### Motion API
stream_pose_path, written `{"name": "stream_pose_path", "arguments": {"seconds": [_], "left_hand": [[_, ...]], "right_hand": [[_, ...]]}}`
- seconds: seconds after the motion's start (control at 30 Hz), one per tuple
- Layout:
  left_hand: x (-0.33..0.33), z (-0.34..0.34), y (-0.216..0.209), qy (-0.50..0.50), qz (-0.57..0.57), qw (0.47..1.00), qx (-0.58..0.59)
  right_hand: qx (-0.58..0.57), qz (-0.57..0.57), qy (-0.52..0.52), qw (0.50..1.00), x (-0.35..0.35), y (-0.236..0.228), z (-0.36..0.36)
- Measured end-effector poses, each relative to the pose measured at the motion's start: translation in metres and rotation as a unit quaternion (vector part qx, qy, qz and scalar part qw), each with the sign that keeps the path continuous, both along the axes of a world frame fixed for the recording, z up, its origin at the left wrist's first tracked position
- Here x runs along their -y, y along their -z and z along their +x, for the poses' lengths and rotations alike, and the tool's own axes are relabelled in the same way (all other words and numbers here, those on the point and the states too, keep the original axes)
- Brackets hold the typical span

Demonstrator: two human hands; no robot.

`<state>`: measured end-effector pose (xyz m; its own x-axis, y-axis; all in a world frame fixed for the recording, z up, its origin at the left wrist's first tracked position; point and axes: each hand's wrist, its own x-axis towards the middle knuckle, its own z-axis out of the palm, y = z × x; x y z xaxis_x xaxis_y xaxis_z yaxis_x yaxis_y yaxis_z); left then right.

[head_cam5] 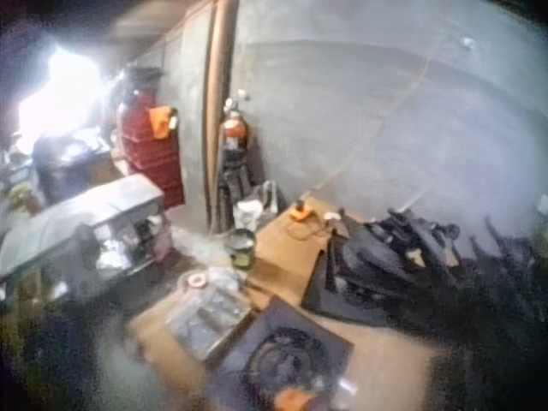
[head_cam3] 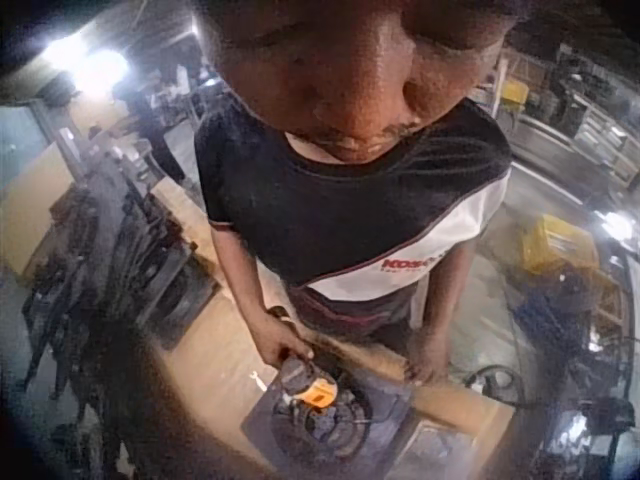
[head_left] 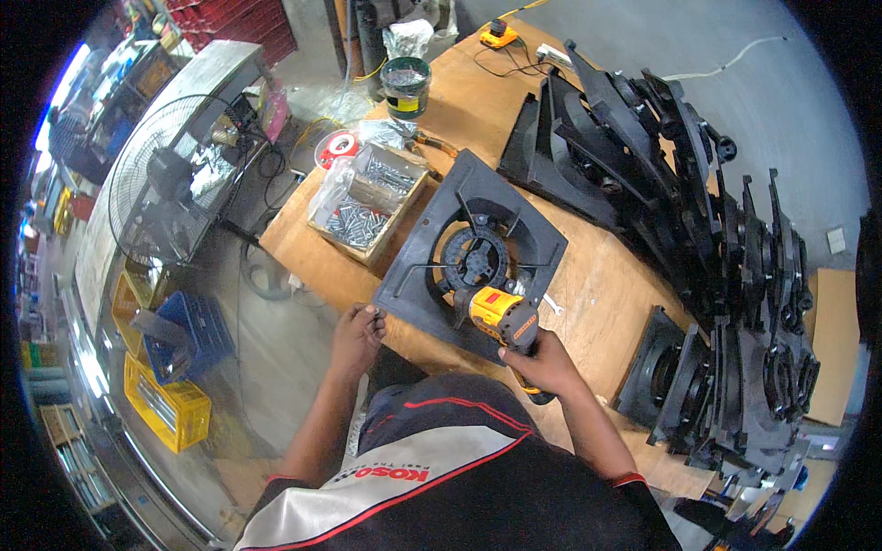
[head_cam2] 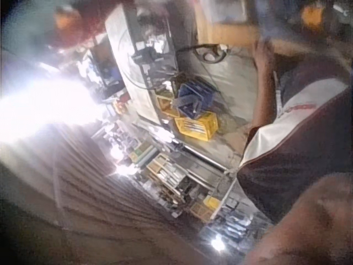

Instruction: The person assembles a black plastic fan housing by placing a fan blade into the housing, inserting screws, and tightening them with a cordless drill. The person then uses a wrench to tighten additional fasteners on the side of the housing before setting the completed unit aside.

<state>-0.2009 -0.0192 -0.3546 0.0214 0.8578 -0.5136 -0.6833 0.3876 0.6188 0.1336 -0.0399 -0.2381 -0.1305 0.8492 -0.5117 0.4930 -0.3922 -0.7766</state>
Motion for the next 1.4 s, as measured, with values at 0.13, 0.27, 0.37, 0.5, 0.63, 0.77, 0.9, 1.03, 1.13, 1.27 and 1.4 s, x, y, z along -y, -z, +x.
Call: {"name": "stream_pose_path", "arguments": {"seconds": [0.13,0.27,0.37,0.5,0.63,0.77,0.9,1.03,1.13,1.27,1.4], "left_hand": [[-0.023,0.033,0.039,0.039,-0.028,0.999,0.007],[-0.043,0.065,0.065,0.076,0.017,0.996,0.044],[-0.053,0.083,0.07,0.098,0.055,0.992,0.065],[-0.061,0.09,0.071,0.115,0.045,0.975,0.186],[-0.066,0.088,0.074,0.124,0.042,0.961,0.243],[-0.068,0.094,0.067,0.104,0.014,0.967,0.231],[-0.07,0.094,0.05,0.113,0.003,0.972,0.205],[-0.07,0.094,0.043,0.12,0.026,0.978,0.169],[-0.071,0.096,0.056,0.101,0.058,0.979,0.17],[-0.069,0.092,0.038,0.118,0.044,0.967,0.221],[-0.071,0.092,0.035,0.132,0.025,0.966,0.22]], "right_hand": [[0.004,-0.009,0.006,1.0,-0.008,-0.009,-0.007],[0.019,-0.016,-0.017,1.0,-0.011,-0.013,-0.004],[0.038,-0.021,-0.057,0.997,-0.016,-0.026,-0.008],[0.046,-0.01,-0.067,0.997,-0.018,-0.038,-0.017],[0.048,0.034,-0.076,0.995,-0.021,-0.031,-0.024],[0.06,0.033,-0.087,0.994,-0.027,-0.035,-0.029],[0.045,0.069,-0.053,0.995,-0.021,-0.029,-0.037],[0.069,0.082,-0.067,0.992,-0.024,-0.031,-0.038],[0.07,0.066,-0.075,0.993,-0.028,-0.033,-0.037],[0.083,0.057,-0.074,0.992,-0.031,-0.029,-0.033],[0.095,0.07,-0.066,0.991,-0.033,-0.038,-0.036]]}}
